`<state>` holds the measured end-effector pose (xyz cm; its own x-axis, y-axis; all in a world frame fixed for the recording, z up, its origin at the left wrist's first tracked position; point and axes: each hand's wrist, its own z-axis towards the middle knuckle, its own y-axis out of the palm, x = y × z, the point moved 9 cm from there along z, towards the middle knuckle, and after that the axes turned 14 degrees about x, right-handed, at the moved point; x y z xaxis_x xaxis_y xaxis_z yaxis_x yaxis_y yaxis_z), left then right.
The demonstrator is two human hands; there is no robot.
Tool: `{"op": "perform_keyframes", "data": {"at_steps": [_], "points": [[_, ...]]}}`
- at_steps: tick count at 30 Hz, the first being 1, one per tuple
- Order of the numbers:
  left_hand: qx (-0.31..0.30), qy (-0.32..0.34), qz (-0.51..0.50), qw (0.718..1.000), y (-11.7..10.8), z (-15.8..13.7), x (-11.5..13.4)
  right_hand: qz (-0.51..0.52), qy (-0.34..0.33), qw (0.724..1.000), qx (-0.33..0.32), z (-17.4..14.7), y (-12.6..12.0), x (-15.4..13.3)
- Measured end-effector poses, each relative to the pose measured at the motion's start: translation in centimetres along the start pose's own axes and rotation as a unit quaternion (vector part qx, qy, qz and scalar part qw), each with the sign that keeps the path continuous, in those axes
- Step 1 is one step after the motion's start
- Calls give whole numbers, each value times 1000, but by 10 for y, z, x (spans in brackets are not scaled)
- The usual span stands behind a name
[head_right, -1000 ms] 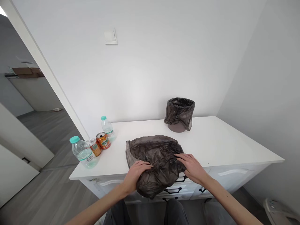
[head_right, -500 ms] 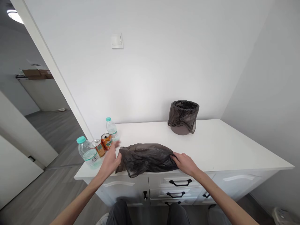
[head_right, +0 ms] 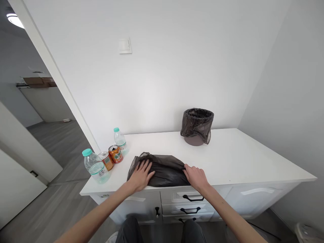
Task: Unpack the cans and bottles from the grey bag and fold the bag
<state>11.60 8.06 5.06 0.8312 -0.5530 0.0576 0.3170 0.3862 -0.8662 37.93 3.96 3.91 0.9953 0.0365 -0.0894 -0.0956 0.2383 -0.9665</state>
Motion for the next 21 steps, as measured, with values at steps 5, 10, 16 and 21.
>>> {"op": "perform_keyframes", "data": {"at_steps": [5,10,16,21], "points": [[61,26,21,998,-37,0,2,110,-16,982,155,-14,-17,5],[42,93,-58,993,-13,2,63,132,-189,952,200,-28,-17,-25],[-43,73,-64,994,25,1,26,86,-277,951,106,-42,5,-34],[-2,114,-32,993,-17,-6,27,92,-330,926,158,-75,-17,-42]]}}
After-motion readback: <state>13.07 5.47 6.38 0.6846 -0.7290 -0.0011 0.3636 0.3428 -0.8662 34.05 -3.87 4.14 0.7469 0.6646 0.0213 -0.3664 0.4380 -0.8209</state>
